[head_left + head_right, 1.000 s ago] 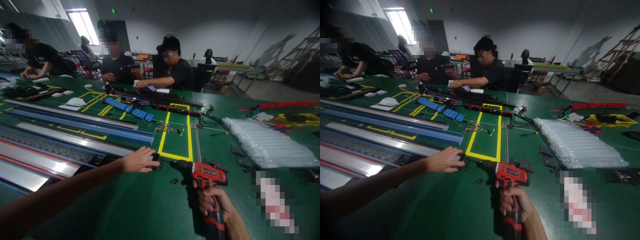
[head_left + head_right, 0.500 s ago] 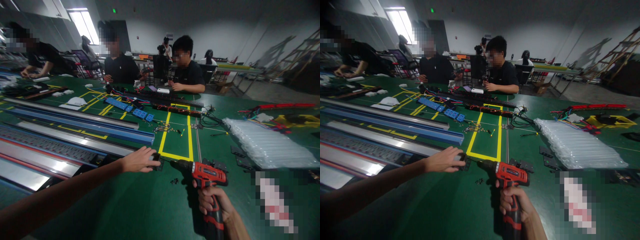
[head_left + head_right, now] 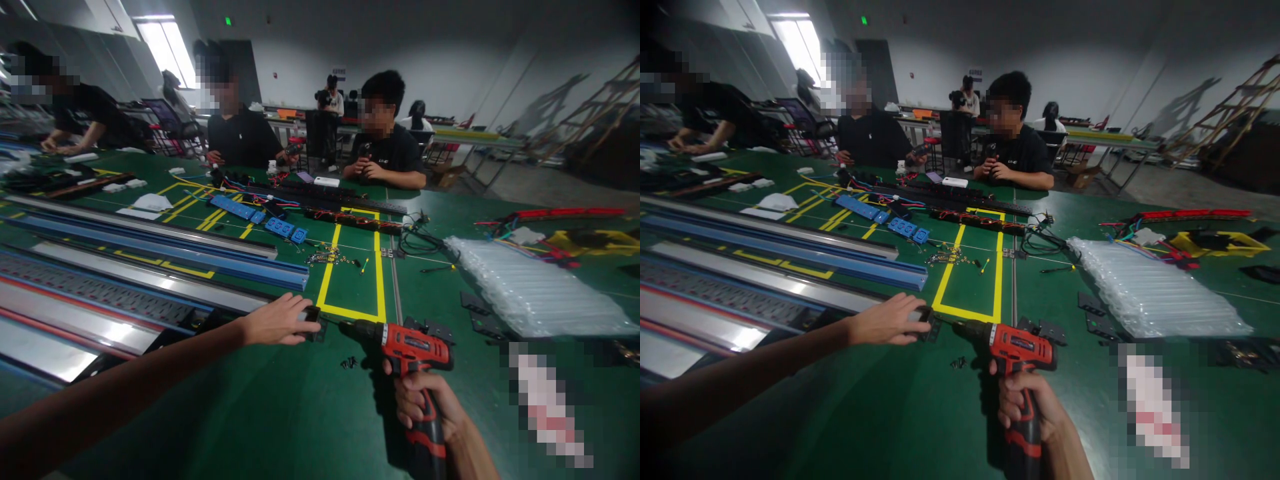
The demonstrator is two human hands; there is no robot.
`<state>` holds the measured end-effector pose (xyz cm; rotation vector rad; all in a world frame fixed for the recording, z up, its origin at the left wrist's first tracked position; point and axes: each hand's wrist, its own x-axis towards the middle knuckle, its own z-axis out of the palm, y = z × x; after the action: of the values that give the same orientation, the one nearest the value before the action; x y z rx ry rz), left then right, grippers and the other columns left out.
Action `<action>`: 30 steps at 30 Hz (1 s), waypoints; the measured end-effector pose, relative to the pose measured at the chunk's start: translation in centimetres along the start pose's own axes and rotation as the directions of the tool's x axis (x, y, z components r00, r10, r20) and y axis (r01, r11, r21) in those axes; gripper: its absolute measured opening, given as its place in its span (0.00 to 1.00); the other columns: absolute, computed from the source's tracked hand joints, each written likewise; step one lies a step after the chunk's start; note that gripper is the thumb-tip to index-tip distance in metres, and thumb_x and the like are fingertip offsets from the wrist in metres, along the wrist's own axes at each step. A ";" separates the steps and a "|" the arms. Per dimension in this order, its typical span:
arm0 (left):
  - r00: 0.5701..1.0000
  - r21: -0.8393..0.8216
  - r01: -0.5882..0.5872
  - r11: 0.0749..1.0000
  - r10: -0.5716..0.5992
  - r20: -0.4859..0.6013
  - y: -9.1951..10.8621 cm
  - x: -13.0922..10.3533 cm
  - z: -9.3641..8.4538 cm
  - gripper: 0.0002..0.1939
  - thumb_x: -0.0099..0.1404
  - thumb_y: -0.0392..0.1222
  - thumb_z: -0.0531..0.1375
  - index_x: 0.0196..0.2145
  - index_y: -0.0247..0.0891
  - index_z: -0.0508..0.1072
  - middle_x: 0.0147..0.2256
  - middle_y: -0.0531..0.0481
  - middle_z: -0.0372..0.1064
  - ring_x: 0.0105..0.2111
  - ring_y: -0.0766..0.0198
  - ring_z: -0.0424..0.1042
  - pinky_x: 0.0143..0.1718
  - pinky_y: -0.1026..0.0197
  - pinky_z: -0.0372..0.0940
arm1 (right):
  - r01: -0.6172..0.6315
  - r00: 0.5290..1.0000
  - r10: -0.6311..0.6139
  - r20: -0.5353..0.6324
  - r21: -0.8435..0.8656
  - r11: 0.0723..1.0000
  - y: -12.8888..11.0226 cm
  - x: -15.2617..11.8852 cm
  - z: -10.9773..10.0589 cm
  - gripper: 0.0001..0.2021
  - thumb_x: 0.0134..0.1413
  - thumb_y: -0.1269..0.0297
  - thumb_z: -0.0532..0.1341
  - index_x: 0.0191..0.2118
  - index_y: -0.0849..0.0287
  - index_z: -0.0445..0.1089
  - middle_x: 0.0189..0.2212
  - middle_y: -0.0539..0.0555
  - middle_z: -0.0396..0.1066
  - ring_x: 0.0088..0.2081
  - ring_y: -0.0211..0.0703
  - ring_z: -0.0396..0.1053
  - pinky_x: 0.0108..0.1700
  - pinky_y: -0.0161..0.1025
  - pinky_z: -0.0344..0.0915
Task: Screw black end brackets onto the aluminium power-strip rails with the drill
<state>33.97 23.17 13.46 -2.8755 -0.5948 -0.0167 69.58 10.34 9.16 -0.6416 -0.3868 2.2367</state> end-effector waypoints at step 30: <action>1.000 0.012 -0.009 1.000 0.009 -0.003 -0.3 0.0 1.0 0.20 0.68 0.53 0.58 0.56 0.54 0.64 0.54 0.41 0.62 0.45 0.52 0.63 0.43 0.56 0.53 | -0.095 0.988 0.099 0.116 -0.044 0.995 -2.8 1.0 -1.0 0.12 0.62 0.58 0.59 0.40 0.62 0.71 0.16 0.40 0.53 0.16 0.30 0.49 0.26 0.36 0.68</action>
<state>33.83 23.63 12.58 -2.8660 -0.5799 -0.0160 71.23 12.96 9.26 -0.5595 -0.4672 2.3727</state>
